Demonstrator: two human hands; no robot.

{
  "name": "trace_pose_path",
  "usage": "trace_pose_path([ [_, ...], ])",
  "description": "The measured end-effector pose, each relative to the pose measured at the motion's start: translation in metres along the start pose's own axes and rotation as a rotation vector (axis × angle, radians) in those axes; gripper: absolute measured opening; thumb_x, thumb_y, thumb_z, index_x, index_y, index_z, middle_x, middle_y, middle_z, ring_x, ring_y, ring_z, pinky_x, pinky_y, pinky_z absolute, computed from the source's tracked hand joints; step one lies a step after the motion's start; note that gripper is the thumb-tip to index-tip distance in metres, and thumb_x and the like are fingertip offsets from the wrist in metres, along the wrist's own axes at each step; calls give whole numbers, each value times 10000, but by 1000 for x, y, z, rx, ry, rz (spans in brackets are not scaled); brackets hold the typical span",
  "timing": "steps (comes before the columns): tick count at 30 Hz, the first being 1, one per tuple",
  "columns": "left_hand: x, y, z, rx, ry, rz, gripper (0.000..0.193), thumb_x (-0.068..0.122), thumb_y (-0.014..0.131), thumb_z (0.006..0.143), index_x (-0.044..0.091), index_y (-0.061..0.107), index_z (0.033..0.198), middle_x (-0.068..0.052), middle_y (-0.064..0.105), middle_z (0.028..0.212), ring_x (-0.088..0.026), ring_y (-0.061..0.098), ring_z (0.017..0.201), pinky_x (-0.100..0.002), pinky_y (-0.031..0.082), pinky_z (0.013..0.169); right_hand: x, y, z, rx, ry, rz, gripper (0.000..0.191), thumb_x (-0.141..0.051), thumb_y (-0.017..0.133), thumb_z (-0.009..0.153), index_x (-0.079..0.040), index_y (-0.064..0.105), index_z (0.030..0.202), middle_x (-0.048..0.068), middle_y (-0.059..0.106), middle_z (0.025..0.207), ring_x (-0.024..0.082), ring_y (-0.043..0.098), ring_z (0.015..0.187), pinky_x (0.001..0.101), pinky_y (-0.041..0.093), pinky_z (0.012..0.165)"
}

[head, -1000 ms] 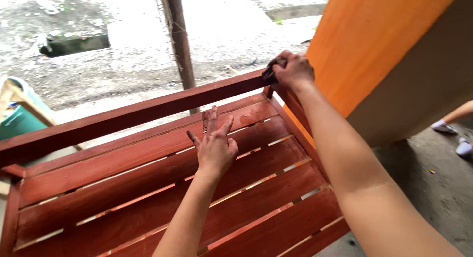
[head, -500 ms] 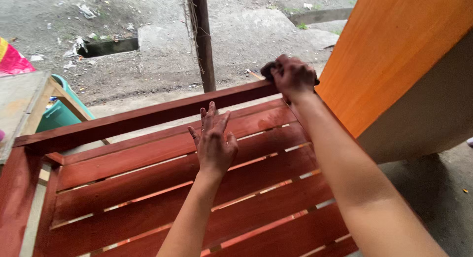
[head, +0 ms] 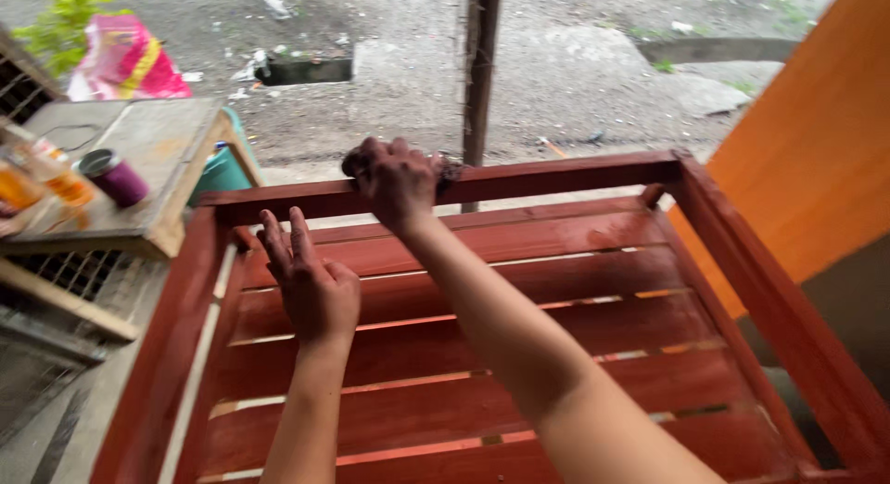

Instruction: The person applies a reddish wood stain to a slatted wooden rack using a cloth, wiping the top surface, rails, and edges, then moves to the lower shelf and continues wiping the stained boards by hand.

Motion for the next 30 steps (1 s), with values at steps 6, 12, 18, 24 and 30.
trace_pose_path([
  [6,-43,-61,8,140,-12,124,738,-113,483,804,-18,438,1535,-289,214,1672,-514,254,1530,-561,305,1242,-120,62,24,-198,-81,209,274,-442,638,906,-275,662,1121,103,650,1100,400,671,991,668,407,971],
  [12,-58,-87,12,205,-39,197,730,-123,479,778,-24,469,1501,-303,255,1642,-532,267,1502,-562,306,1219,-184,93,43,-336,-172,444,272,-469,654,881,-357,681,1127,53,650,1122,391,664,1013,598,462,877],
  [18,-55,-74,2,150,-102,88,708,-117,464,793,-10,467,1493,-299,268,1637,-520,287,1494,-518,357,1183,-178,90,38,-375,-315,431,345,-507,696,825,-428,674,1161,0,616,1191,366,634,1028,530,523,797],
  [24,-33,-43,1,135,-13,84,732,-114,485,791,-7,469,1514,-284,255,1638,-482,288,1515,-533,308,1222,-117,58,27,-262,-392,374,329,-480,690,900,-409,680,1221,-27,624,1212,285,628,1077,487,520,879],
  [30,5,-6,-14,49,-8,11,682,-98,499,832,1,481,1507,-272,233,1654,-477,246,1531,-563,287,1199,52,-29,10,-31,-553,379,238,-307,759,947,-251,719,1176,-72,730,1207,192,649,1129,397,524,930],
])
Point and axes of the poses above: each hand's wrist, its own z-axis towards the middle knuckle, its own y-axis out of the palm, x = y × z, the point moved 3 cm from there along z, towards the middle knuckle
